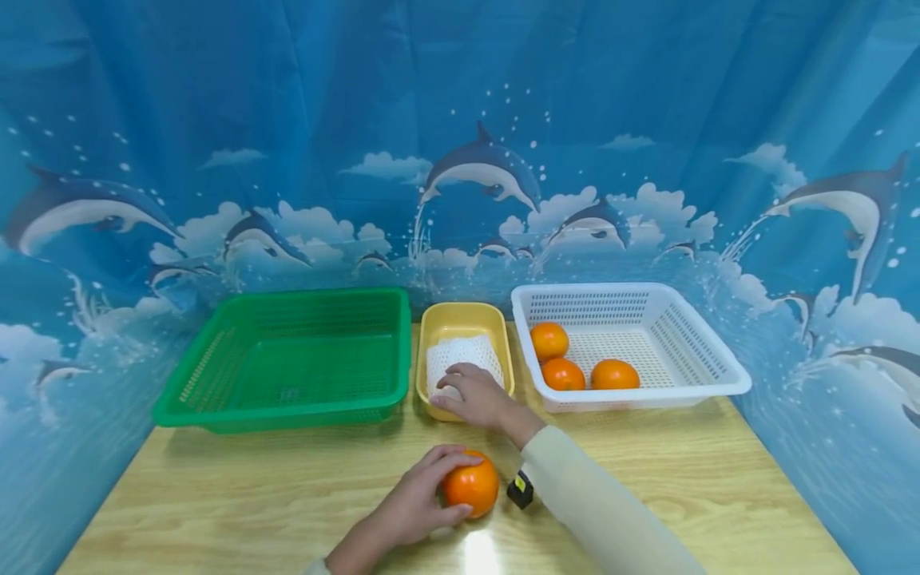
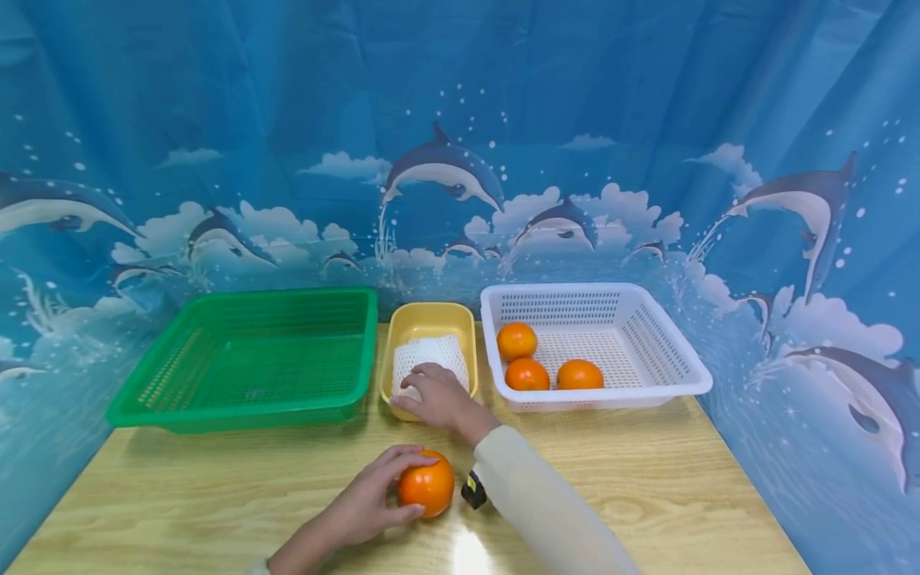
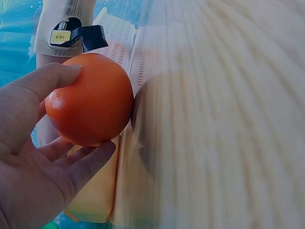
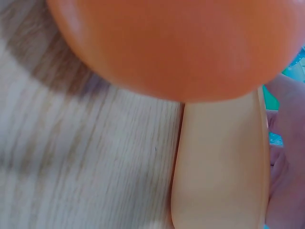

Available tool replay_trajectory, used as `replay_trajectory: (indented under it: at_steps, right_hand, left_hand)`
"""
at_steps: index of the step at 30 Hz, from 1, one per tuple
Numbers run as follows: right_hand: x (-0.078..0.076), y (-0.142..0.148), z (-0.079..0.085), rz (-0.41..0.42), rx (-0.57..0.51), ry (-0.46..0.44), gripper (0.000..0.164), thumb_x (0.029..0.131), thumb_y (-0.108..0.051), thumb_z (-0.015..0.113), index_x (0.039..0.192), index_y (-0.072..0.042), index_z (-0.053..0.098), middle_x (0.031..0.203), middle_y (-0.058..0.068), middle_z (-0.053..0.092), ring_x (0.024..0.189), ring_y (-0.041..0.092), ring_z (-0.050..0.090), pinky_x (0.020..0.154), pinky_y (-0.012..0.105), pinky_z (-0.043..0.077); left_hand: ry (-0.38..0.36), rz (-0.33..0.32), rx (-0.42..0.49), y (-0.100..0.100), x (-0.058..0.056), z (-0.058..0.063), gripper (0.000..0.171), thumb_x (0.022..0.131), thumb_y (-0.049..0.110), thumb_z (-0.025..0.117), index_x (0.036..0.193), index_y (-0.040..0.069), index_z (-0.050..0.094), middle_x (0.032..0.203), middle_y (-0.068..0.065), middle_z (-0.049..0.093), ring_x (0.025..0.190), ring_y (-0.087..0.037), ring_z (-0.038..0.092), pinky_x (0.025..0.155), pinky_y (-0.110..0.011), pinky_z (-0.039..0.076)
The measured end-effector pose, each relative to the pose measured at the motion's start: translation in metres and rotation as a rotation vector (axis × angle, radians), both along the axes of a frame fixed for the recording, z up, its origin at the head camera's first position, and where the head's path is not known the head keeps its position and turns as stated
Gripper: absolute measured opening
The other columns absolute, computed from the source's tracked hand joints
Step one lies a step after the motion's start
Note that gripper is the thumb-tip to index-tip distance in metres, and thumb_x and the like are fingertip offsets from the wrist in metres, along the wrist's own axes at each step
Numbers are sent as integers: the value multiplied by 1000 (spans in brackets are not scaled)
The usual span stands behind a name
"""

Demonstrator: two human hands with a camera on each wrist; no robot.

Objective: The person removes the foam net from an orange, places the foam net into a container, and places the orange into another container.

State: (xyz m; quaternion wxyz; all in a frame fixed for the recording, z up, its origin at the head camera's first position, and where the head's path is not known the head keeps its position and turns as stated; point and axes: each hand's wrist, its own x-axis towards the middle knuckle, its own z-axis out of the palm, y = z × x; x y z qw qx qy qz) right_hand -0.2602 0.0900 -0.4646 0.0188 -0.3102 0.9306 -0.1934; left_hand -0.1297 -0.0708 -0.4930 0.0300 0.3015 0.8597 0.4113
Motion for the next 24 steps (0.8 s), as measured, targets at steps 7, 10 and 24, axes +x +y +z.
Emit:
replay_trajectory:
  at_steps: [7,10,24]
  right_hand:
    - [5,0,2,6,-51,82,39,99,-43,51,120,-13,66,130,8,58,128,27,45,111,49,31]
    - [10,1,4,5,-95,140,36,99,-39,54,120,-12,65,124,6,61,126,28,46,109,50,32]
    - [58,28,4,58,-413,213,32,98,-32,57,119,-9,62,122,1,62,117,20,53,101,44,44]
  left_hand:
    - [29,-6,8,-1,0,-2,56,81,20,78,131,29,55,134,-4,50,116,-26,55,97,-48,49]
    - [56,-6,14,-1,0,-2,56,80,20,78,131,28,56,134,-4,50,115,-26,56,95,-48,50]
    - [84,-20,36,-1,1,-2,51,81,19,78,128,24,56,130,-3,51,111,-23,57,93,-42,52]
